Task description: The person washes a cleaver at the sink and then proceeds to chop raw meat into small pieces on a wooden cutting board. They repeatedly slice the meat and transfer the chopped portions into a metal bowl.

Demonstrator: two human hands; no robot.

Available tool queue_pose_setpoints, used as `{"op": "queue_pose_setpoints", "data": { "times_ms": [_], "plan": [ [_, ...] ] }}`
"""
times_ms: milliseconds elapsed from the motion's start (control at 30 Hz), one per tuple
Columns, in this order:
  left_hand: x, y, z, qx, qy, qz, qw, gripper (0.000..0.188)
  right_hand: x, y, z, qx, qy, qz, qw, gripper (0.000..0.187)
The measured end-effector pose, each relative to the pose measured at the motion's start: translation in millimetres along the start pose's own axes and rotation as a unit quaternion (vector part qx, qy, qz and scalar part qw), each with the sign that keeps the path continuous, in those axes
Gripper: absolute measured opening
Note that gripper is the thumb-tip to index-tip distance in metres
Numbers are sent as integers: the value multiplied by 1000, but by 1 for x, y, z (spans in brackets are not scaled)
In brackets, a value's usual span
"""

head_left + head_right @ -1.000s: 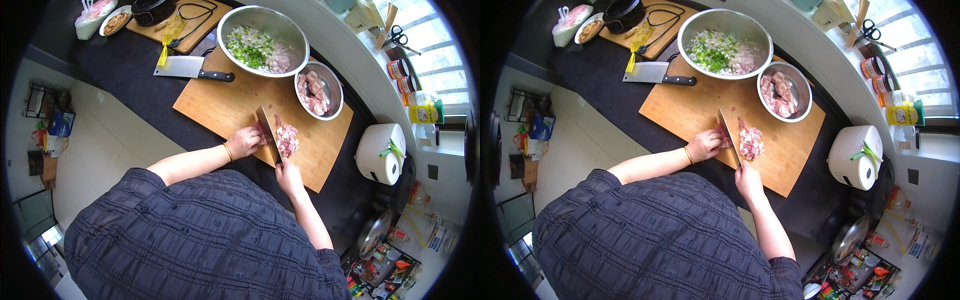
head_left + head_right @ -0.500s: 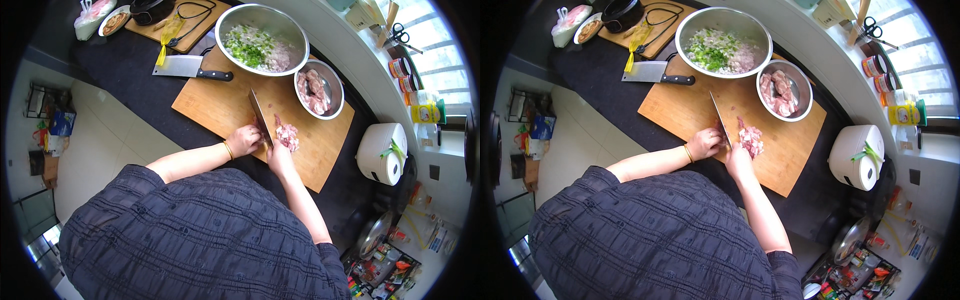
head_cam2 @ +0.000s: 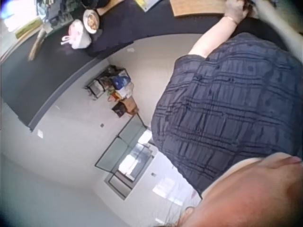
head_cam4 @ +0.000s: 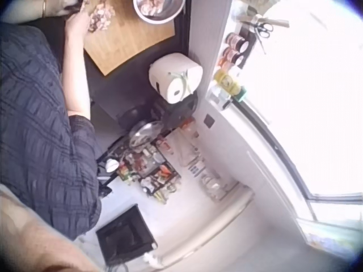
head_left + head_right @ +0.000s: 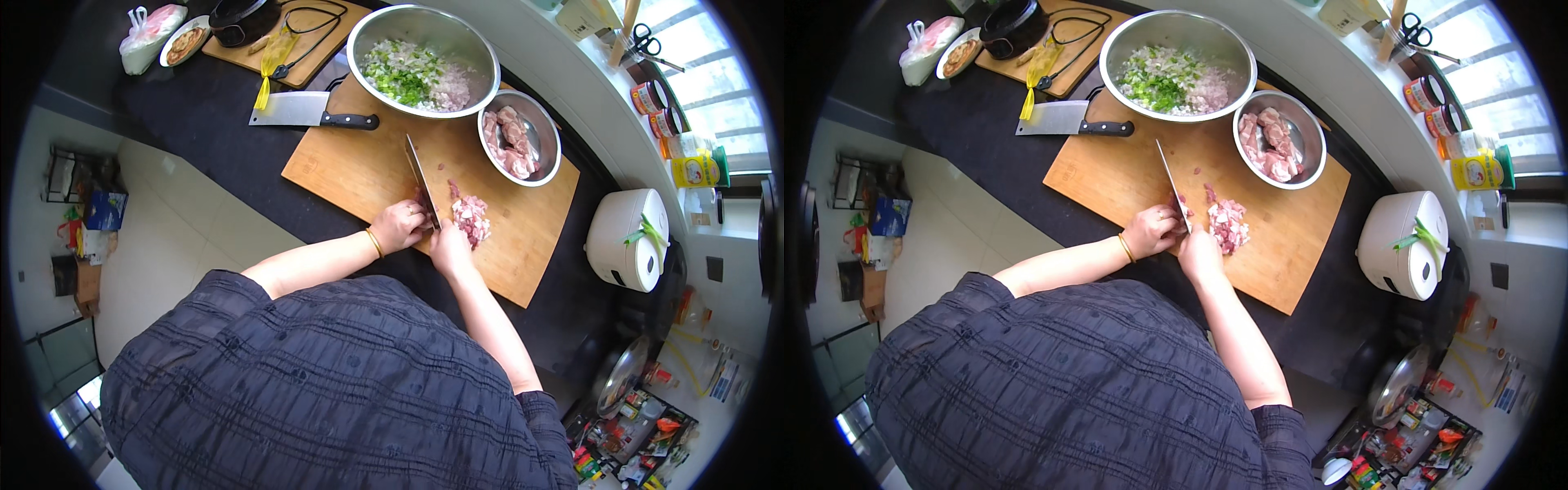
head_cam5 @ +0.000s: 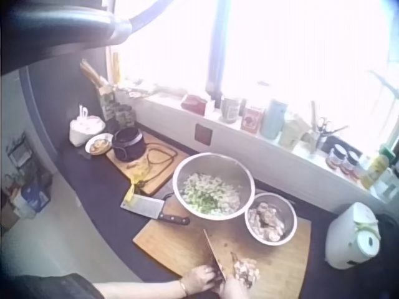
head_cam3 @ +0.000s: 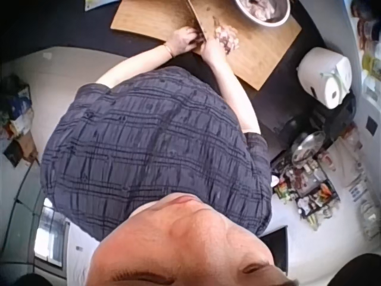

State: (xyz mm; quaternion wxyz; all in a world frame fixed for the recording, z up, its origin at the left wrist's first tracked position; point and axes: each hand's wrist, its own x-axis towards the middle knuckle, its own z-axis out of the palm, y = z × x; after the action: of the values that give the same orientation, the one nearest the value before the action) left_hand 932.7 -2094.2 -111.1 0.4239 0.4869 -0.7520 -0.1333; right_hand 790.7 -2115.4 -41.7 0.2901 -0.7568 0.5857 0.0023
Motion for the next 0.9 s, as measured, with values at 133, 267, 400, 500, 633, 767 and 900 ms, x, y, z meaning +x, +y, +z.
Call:
{"op": "queue_pose_setpoints", "data": {
  "times_ms": [133, 267, 400, 500, 633, 767, 900],
  "plan": [
    [-2, -1, -4, 3, -8, 11, 1000, 18, -23, 30, 1, 26, 13, -37, 999, 19],
    [-4, 2, -4, 6, 13, 2, 1000, 16, -54, 60, -9, 52, -24, -8, 998, 21],
    [-2, 8, -5, -10, 17, 2, 1000, 16, -40, 56, -12, 149, 9, 79, 986, 20],
    [-5, 8, -10, 2, 35, 23, 999, 18, -49, 37, -17, 113, 42, 5, 993, 20],
    [-6, 9, -19, 12, 66, 35, 997, 22, -65, 28, -27, 85, 14, -17, 996, 18],
    [-8, 0, -16, 36, 20, 24, 999, 21, -68, 32, -23, 50, -14, 1, 999, 18],
    [-7, -4, -11, 58, -18, 18, 998, 20, -65, 33, -20, 28, -23, -9, 999, 17]
  ]
}}
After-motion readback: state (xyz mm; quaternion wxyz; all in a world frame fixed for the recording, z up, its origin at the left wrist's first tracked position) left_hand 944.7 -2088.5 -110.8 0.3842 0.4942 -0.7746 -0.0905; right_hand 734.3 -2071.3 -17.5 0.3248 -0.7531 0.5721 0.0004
